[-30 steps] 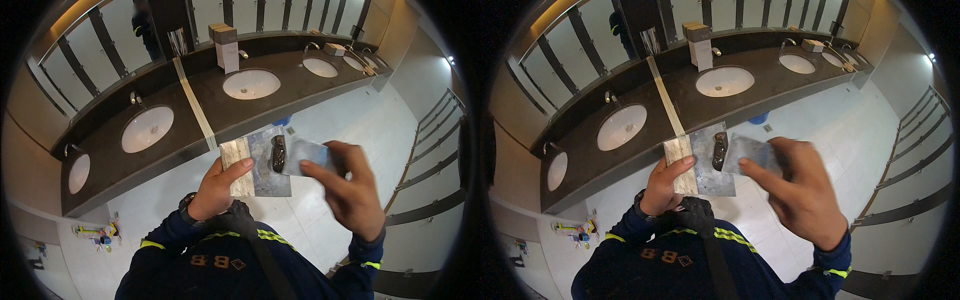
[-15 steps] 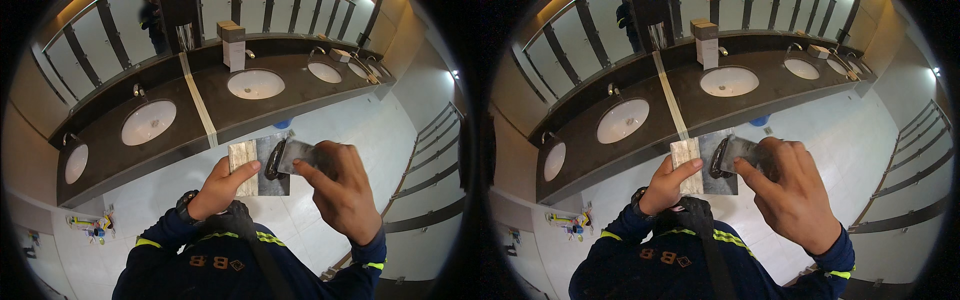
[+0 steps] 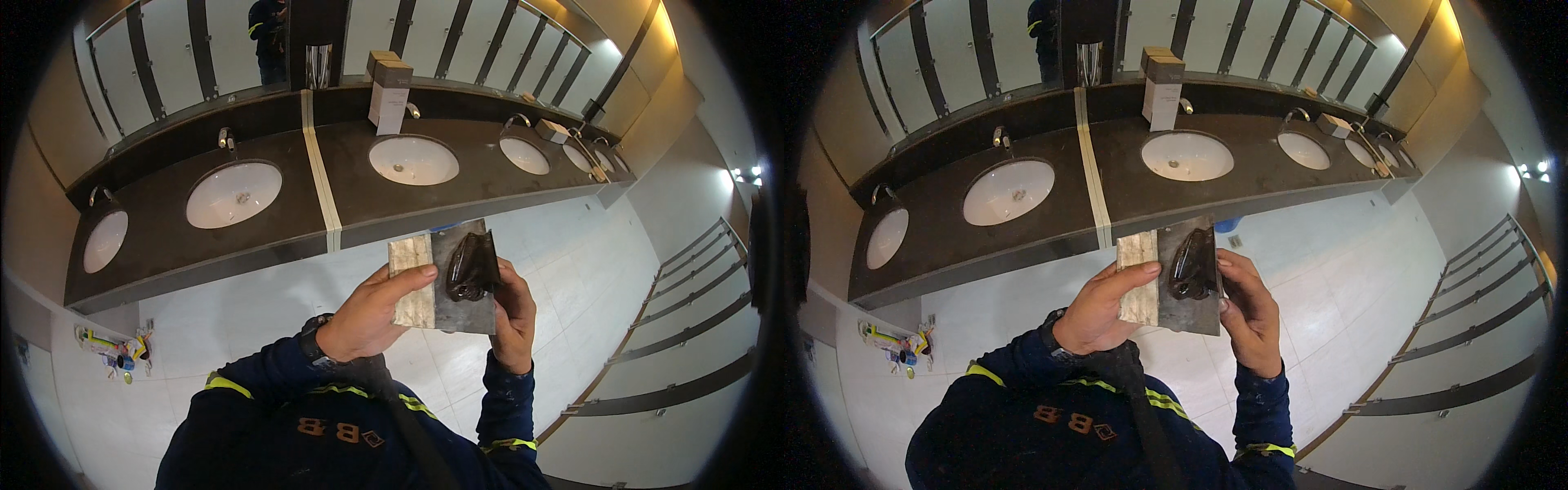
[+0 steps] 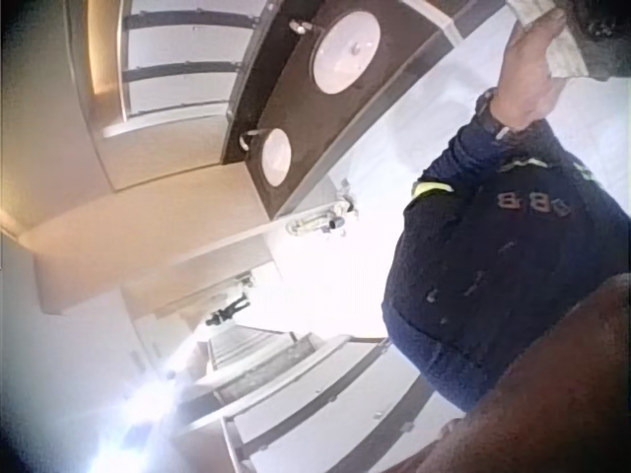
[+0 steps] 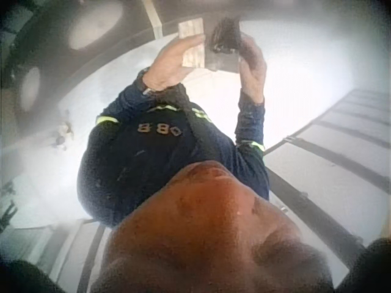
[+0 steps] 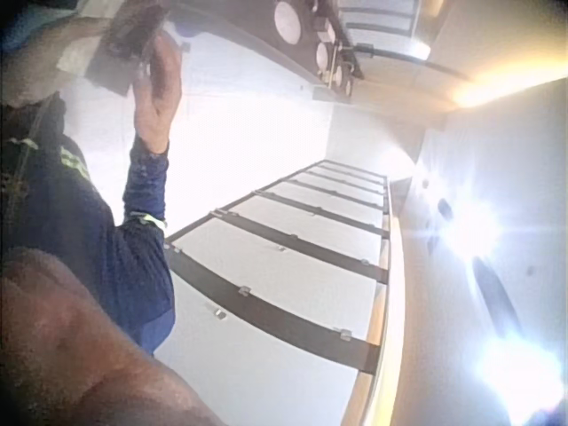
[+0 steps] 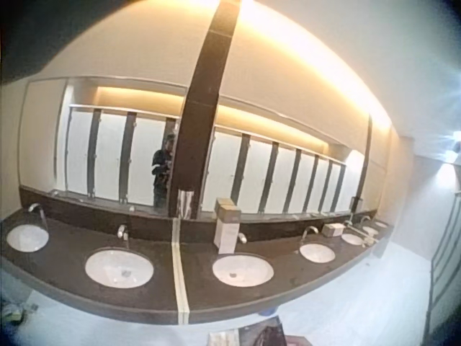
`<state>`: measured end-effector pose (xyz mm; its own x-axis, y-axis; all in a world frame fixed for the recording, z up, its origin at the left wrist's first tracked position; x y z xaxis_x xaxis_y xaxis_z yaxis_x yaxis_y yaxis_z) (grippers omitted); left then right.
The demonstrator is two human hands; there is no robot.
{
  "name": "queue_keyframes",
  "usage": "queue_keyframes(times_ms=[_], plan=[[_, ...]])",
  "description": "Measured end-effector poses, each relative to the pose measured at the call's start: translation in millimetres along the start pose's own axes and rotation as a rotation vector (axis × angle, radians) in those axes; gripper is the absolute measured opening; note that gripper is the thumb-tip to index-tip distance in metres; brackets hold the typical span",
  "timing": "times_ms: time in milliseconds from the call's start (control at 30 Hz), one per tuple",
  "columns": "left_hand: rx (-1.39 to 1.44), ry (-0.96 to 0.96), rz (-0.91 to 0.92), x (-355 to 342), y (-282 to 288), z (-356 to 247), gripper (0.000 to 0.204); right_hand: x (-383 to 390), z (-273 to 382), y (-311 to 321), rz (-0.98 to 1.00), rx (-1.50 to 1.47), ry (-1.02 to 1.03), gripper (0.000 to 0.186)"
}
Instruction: The person scoops a dark sealant from a putty knife onto a wooden board, then uses the knife to spread the sealant into the seam between two countertop sections in a public restroom. The person repeatedly reloads the knife and continues applying the sealant along the seam.
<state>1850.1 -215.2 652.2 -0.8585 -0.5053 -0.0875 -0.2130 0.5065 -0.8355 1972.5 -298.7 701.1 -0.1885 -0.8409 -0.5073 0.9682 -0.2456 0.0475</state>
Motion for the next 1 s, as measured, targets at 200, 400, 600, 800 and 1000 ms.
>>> queue_keyframes(times_ms=[200, 400, 600, 800, 1000], plan=[[-0.098, -0.029, -0.107, 1.8, 24.9, -17.8, 0.037, -20.3, -17.1, 10.1, 0.106, 0.465, -0.121, 0.048], [-0.576, -0.129, -0.209, 3.0, 80.8, -67.2, 0.036, -77.9, 31.5, 14.4, 0.218, 0.948, 0.061, 0.051], [-0.413, -0.045, -0.293, -25.8, 113.7, -111.0, 0.036, -158.7, 16.5, -49.1, 0.490, 1.089, 0.230, 0.049], [-0.774, -0.250, -0.406, -38.7, 233.3, -191.6, 0.038, -249.7, -91.2, -102.6, 0.668, 1.145, 0.179, 0.045], [-1.330, -0.477, -0.568, -54.4, 417.8, -313.9, 0.034, -387.9, -281.5, -127.6, 0.699, 0.959, 0.127, 0.047]])
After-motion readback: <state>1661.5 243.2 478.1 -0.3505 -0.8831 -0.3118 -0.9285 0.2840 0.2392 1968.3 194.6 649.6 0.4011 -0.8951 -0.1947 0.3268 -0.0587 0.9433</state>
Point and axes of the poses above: each hand's wrist, its own x-axis away from the middle knuckle, its own y-axis out of the back of the hand, z = x × y, the point moved 9 cm from there along -x, towards the middle knuckle, and after that the axes turned 3 degrees about -y, right-handed, at the moved point
